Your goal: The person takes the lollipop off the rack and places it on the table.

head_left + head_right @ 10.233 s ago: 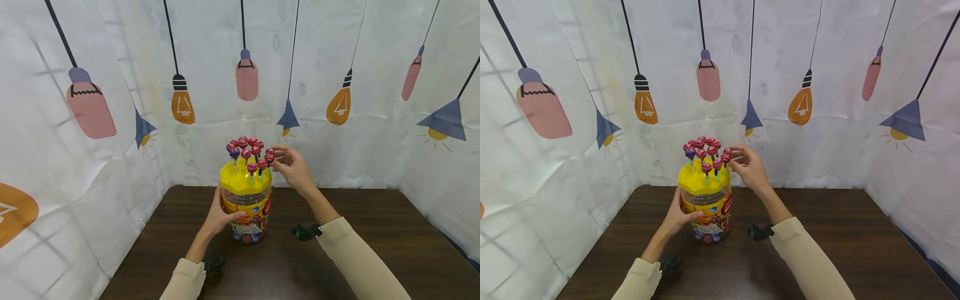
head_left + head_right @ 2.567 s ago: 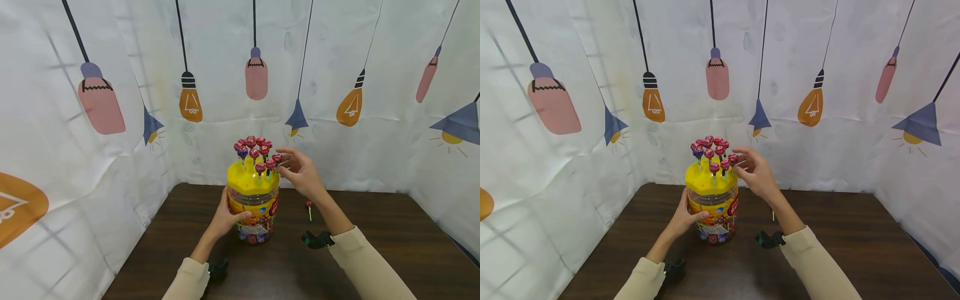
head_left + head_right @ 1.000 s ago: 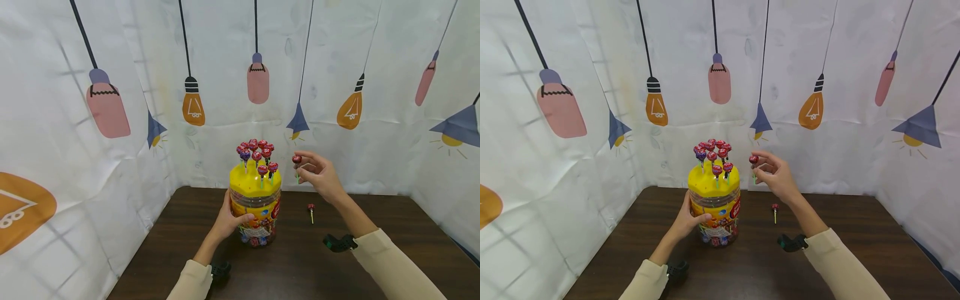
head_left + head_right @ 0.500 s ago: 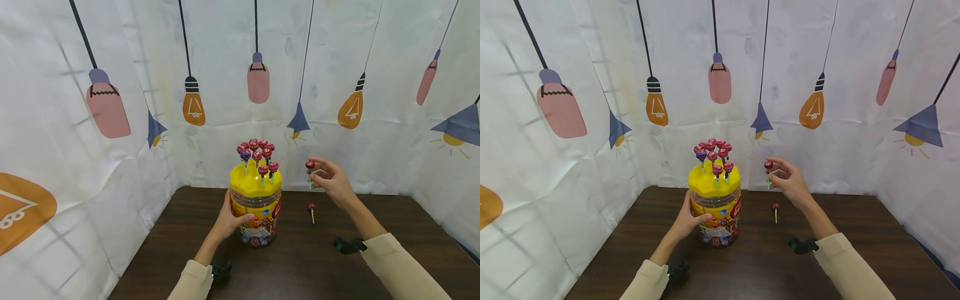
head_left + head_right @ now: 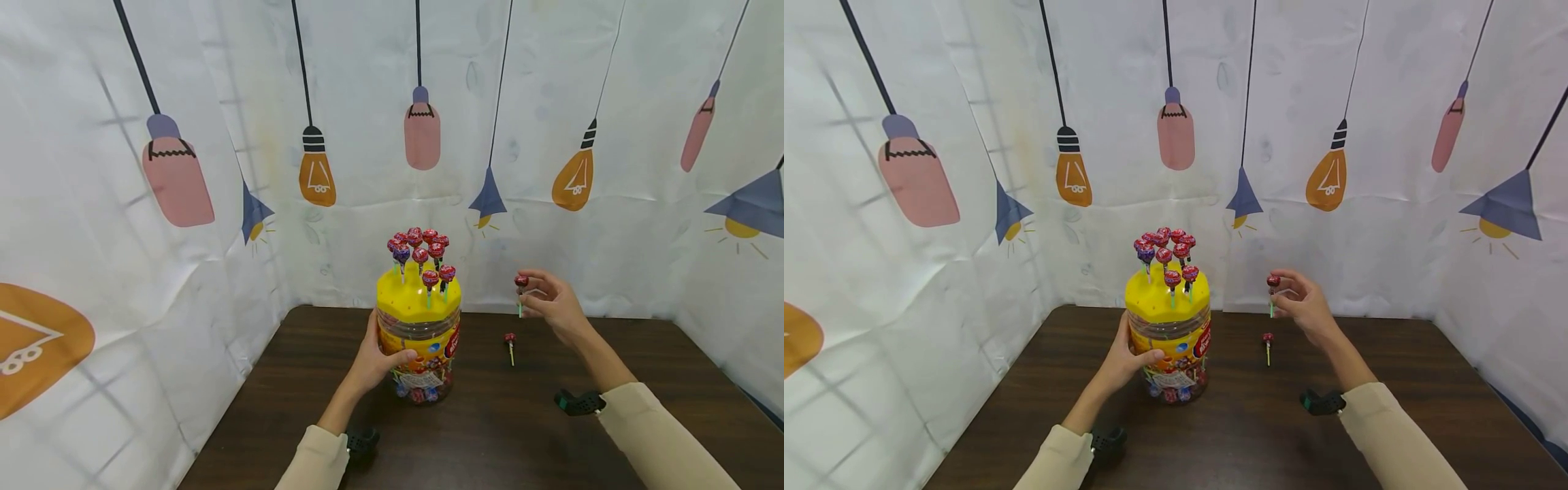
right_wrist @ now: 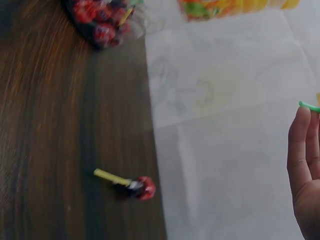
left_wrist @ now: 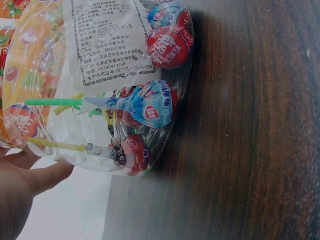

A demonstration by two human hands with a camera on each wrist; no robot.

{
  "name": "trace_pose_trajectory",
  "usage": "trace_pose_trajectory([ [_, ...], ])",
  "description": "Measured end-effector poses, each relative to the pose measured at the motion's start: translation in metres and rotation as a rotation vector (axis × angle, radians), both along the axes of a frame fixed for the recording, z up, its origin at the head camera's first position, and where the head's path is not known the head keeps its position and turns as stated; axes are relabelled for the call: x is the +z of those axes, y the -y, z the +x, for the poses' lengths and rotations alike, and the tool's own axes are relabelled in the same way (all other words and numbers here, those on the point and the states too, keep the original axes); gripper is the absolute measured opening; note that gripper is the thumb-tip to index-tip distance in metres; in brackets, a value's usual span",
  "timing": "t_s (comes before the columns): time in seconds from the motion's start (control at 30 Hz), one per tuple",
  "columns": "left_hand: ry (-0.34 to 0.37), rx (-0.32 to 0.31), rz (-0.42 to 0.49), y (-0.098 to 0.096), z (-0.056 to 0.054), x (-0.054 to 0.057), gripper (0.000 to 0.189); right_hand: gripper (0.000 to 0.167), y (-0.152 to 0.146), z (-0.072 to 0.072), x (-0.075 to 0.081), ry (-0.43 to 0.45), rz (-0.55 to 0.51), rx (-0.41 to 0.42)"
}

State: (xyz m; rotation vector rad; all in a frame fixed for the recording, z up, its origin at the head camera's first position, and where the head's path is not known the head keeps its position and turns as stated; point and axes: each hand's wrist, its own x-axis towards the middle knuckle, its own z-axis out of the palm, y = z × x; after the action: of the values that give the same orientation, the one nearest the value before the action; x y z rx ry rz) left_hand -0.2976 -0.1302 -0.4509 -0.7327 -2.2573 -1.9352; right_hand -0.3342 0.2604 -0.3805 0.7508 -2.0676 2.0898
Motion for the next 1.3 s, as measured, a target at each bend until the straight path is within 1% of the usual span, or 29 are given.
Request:
trace_pose_trajectory([
  [0.1, -0.001, 0.006, -0.005, 0.0, 0.0, 0.0, 0.098, 0.042, -0.007, -0.004, -0.01, 0.036, 0.028, -0.005],
  [0.23, -0.002, 0.015, -0.009, 0.001, 0.0, -0.001, 0.098, 0.041, -0.014, -0.009, -0.025, 0.094, 0.092, -0.029],
  [0.5, -0.001, 0.012, -0.003, 0.001, -0.001, -0.001, 0.098, 0.042, -0.03, -0.016, -0.057, 0.2, 0.214, -0.097],
  [0.7, -0.008, 0.009, -0.003, 0.001, 0.0, -0.001, 0.099, 0.044, -0.039, -0.022, -0.077, 0.248, 0.243, -0.103],
  [0.87, -0.007, 0.007, -0.001, 0.001, 0.0, 0.0, 0.099, 0.051, -0.041, -0.024, -0.088, 0.27, 0.287, -0.096],
  [1.03, -0.007, 0.007, -0.003, 0.0, 0.0, 0.001, 0.098, 0.057, -0.042, -0.026, -0.093, 0.282, 0.356, -0.103],
  [1.23, -0.012, 0.006, -0.006, 0.0, 0.0, 0.001, 0.098, 0.054, -0.041, -0.028, -0.099, 0.295, 0.404, -0.118],
  [1.3, -0.014, 0.001, -0.004, 0.0, 0.0, 0.0, 0.098, 0.052, -0.04, -0.029, -0.1, 0.306, 0.406, -0.119],
])
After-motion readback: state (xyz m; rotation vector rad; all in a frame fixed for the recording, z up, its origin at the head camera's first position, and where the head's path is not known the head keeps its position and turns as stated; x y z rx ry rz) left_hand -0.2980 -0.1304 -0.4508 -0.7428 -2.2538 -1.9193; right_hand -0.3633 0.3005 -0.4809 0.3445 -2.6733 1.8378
